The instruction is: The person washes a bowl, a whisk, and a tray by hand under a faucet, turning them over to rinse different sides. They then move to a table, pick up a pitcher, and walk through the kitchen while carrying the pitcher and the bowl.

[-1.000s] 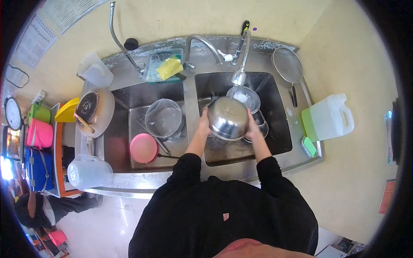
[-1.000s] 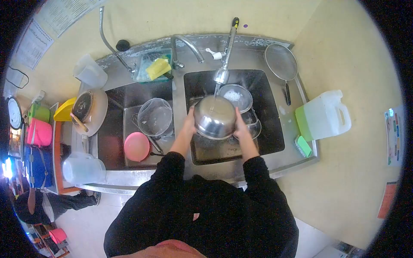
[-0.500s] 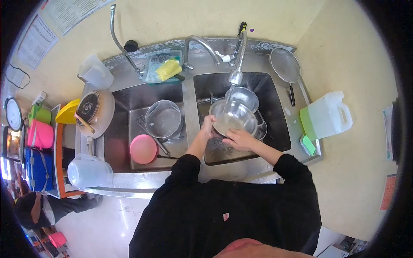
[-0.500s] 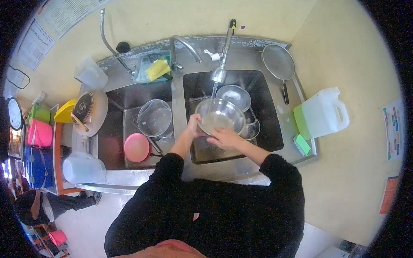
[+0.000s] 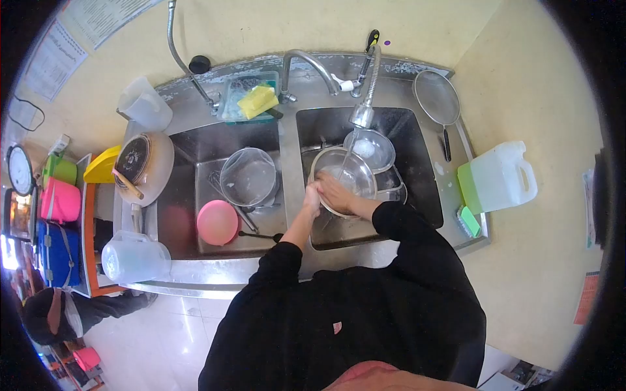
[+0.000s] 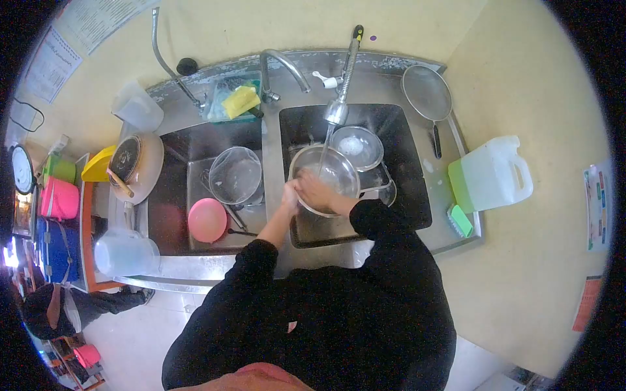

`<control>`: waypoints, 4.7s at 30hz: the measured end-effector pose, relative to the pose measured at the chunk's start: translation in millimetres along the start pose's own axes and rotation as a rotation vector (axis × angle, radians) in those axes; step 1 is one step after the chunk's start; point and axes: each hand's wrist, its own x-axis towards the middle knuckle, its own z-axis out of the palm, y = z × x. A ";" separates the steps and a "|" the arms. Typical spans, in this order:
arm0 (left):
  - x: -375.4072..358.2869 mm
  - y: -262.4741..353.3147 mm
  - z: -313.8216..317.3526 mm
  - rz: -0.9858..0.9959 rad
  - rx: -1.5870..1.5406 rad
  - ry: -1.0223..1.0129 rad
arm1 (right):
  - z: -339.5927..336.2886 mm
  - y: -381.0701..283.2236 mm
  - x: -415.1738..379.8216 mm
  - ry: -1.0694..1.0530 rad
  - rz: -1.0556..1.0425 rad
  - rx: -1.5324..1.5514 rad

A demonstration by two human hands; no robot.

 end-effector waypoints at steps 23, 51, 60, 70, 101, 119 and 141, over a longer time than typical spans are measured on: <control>-15.0 4.0 26.6 -0.052 -0.003 -0.026 | -23.8 40.4 7.2 0.250 0.817 -0.297; 16.0 -4.9 28.9 -0.094 -0.122 -0.057 | 14.8 32.3 -14.3 -0.254 0.732 0.099; 36.7 -26.4 20.4 -0.128 -0.145 -0.065 | 54.4 25.8 -31.6 0.081 0.471 -0.102; 28.1 -14.2 6.1 -0.178 -0.011 -0.125 | -200.6 26.4 -206.2 1.453 1.218 -0.224; 22.1 -22.9 20.9 -0.214 -0.057 -0.017 | -195.9 85.3 -354.3 0.415 2.072 -0.427; 5.3 -3.0 7.7 -0.244 0.007 0.015 | -177.0 55.6 -229.0 0.502 1.782 -0.356; -29.1 12.3 59.2 -0.158 -0.083 -0.414 | -126.3 -17.5 -136.7 0.577 1.199 1.628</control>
